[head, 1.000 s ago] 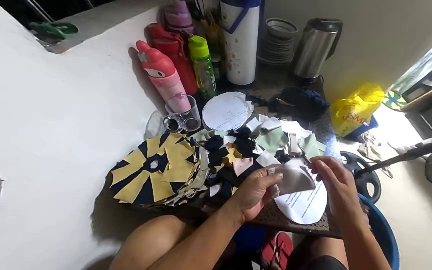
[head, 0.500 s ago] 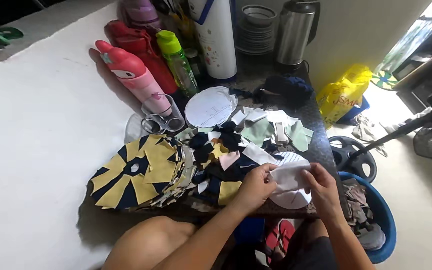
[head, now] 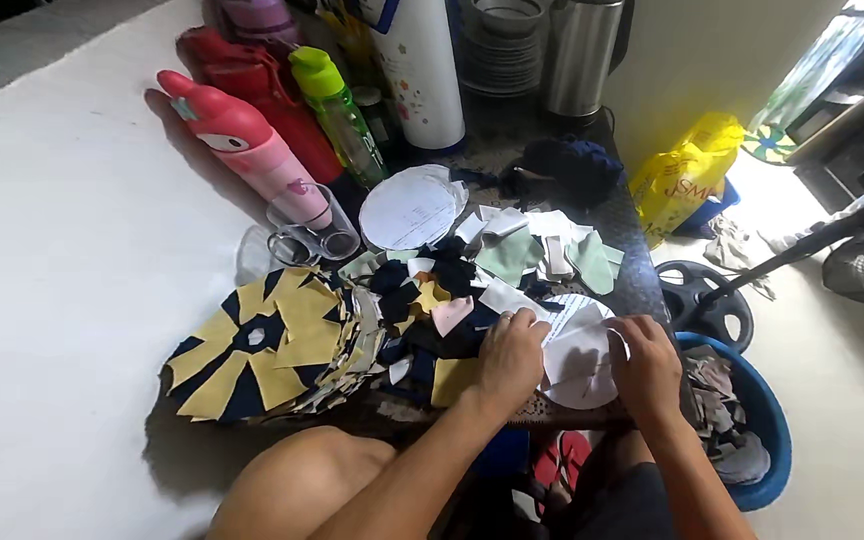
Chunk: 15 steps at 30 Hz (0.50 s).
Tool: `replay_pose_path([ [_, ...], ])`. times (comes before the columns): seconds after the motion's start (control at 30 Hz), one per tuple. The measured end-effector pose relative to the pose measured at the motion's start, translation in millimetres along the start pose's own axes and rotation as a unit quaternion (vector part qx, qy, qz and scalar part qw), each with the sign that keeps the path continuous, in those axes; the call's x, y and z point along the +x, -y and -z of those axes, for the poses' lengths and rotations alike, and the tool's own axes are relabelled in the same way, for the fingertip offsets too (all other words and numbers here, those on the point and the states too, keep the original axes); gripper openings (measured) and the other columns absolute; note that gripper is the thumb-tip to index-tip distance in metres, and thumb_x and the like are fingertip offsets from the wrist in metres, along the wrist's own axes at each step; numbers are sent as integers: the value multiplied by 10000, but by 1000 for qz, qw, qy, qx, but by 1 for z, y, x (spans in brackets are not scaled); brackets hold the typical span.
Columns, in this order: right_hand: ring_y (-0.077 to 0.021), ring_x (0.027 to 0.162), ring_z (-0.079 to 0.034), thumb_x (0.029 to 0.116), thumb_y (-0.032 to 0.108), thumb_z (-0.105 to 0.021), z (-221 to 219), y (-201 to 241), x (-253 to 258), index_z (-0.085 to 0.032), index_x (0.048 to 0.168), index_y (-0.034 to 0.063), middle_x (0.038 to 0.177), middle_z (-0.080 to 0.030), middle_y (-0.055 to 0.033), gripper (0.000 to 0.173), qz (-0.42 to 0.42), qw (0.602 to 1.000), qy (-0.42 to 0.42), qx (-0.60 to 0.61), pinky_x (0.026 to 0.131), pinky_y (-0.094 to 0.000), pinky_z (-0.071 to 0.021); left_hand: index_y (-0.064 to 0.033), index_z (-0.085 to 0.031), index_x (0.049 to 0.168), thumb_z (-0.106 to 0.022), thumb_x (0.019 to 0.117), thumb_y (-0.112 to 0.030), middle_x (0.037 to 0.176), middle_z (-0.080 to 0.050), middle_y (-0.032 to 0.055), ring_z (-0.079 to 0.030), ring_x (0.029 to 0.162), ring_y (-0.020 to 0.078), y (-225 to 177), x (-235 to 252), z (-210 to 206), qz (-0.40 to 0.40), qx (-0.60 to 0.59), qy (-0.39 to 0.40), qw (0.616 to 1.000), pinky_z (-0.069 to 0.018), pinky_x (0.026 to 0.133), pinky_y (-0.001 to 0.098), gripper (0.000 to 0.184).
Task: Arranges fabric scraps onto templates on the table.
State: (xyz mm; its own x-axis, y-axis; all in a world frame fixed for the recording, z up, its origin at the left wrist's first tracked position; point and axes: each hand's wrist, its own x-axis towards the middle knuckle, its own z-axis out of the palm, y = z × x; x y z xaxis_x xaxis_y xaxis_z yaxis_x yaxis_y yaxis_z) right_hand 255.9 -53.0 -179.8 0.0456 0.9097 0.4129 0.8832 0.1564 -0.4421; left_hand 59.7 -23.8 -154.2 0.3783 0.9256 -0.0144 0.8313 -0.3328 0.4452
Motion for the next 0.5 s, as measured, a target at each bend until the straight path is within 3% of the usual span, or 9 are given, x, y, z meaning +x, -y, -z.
replay_pose_path([
  [0.13, -422, 996, -670, 914, 110, -638, -10, -4, -9, -790, 1078, 124, 1068, -717, -176, 224, 17, 999, 46, -7, 776, -566, -529, -107, -656, 1358, -499, 1009, -63, 1438, -552, 182, -516, 1331, 394, -1, 10, 14, 91, 32, 65, 993, -458, 1049, 536, 384],
  [0.2, -416, 1015, -663, 888, 111, -650, -10, -7, -10, -777, 1142, 121, 1105, -708, -183, 283, 4, 998, 56, 23, 792, -568, -522, -104, -655, 1360, -490, 1018, -71, 1470, -534, 175, -502, 1347, 391, -1, 10, 16, 111, 35, 49, 992, -435, 1068, 537, 381],
  [0.27, -370, 1013, -668, 886, 70, -624, -6, -13, -11, -750, 1183, 65, 1139, -689, -203, 323, -24, 995, 42, 90, 826, -535, -535, -60, -717, 1255, -517, 1002, -74, 1352, -620, 203, -581, 1249, 411, 1, 7, 6, 53, 24, -31, 998, -477, 1011, 550, 323],
  [0.33, -274, 940, -685, 898, -4, -559, -5, -17, -14, -746, 1112, -1, 1106, -688, -211, 284, -55, 989, -26, 137, 794, -393, -570, -30, -749, 1174, -545, 988, -84, 1219, -688, 202, -649, 1137, 406, 0, 6, -7, -22, -2, -93, 995, -522, 948, 543, 281],
  [0.4, -245, 954, -686, 902, -29, -541, -8, -18, -17, -756, 1031, -17, 1073, -692, -208, 251, -74, 983, -84, 143, 805, -334, -569, -22, -743, 1192, -542, 1009, -116, 1183, -703, 192, -664, 1104, 385, -5, 7, -13, -30, -28, -88, 995, -529, 946, 517, 287],
  [0.47, -279, 956, -672, 887, 10, -586, -12, -17, -19, -769, 996, 13, 1053, -692, -192, 213, -64, 986, -99, 117, 811, -384, -564, -21, -710, 1261, -530, 1043, -178, 1216, -692, 190, -643, 1154, 365, -10, 14, -12, 12, -49, -42, 998, -497, 1003, 498, 324],
  [0.5, -336, 979, -666, 878, 58, -625, -13, -16, -19, -775, 996, 30, 1059, -700, -191, 193, -55, 989, -89, 100, 824, -469, -544, -23, -698, 1279, -535, 1047, -213, 1220, -689, 191, -637, 1168, 361, -13, 19, -11, 26, -49, -27, 998, -491, 1014, 497, 342],
])
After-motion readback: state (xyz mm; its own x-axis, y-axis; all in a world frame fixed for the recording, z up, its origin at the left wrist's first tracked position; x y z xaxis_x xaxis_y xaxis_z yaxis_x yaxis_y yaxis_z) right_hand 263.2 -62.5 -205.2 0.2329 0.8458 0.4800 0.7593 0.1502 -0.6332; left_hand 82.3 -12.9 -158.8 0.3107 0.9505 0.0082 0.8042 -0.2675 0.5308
